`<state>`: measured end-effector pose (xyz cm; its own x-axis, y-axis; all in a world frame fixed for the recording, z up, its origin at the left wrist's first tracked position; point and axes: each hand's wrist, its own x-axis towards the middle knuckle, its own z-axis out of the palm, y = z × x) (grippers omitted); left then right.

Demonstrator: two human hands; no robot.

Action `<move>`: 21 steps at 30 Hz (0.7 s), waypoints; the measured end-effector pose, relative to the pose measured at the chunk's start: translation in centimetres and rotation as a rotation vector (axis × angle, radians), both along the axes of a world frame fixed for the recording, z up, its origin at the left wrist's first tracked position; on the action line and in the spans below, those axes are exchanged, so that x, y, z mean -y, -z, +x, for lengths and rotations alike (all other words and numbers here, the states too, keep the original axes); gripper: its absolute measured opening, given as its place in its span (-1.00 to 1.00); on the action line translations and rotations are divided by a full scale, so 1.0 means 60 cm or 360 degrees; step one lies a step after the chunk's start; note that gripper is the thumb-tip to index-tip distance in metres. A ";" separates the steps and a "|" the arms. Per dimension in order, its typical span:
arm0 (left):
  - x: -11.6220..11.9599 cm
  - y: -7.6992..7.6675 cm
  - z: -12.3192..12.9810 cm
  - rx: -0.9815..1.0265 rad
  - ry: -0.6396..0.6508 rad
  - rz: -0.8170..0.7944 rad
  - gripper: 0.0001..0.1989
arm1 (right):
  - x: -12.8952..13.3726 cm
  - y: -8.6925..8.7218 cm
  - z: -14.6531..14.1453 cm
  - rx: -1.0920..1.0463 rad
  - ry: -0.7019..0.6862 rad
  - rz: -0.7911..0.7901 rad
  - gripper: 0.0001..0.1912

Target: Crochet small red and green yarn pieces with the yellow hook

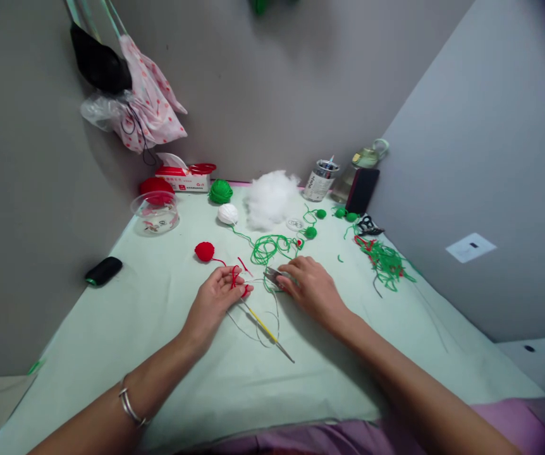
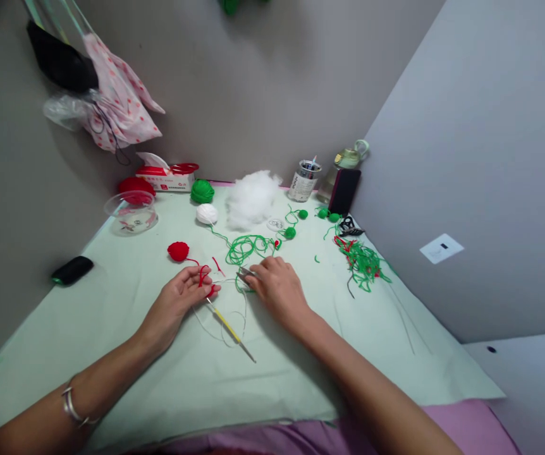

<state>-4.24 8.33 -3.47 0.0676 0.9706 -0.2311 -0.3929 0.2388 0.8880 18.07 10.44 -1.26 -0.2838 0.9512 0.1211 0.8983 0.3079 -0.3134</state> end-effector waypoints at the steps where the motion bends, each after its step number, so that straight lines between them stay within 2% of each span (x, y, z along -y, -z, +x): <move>1: 0.000 0.001 0.000 -0.0008 0.0002 -0.0001 -0.57 | -0.009 0.001 -0.013 0.0010 -0.0046 -0.0003 -0.77; 7: -0.004 0.009 0.000 -0.0052 0.0064 -0.0002 -0.50 | -0.063 0.015 -0.104 0.0043 -0.0195 -0.0010 -0.88; 9: -0.004 0.010 0.000 -0.0062 0.0093 -0.0007 -0.50 | -0.075 0.013 -0.100 0.0026 -0.0183 0.0004 -0.87; 12: -0.003 0.009 -0.001 -0.0065 0.0134 -0.0013 -0.49 | -0.075 -0.005 -0.043 -0.0030 -0.0016 0.0081 -0.86; 15: -0.001 0.008 -0.001 -0.0050 0.0144 -0.0014 -0.48 | -0.042 -0.031 0.037 -0.0056 0.0261 0.0273 -0.65; 17: -0.001 0.008 -0.001 -0.0035 0.0135 -0.0016 -0.48 | 0.001 -0.039 0.067 -0.0076 0.0273 0.0363 -0.54; 19: 0.000 0.008 0.000 -0.0021 0.0131 -0.0016 -0.50 | 0.054 -0.033 0.066 -0.0110 0.0085 0.0351 -0.59; 20: 0.001 0.008 0.000 -0.0014 0.0131 -0.0013 -0.51 | 0.081 -0.024 0.055 -0.0147 -0.0113 0.0314 -0.61; 21: 0.002 0.008 0.000 -0.0009 0.0133 -0.0009 -0.52 | 0.103 -0.013 0.039 -0.0221 -0.0426 0.0264 -0.61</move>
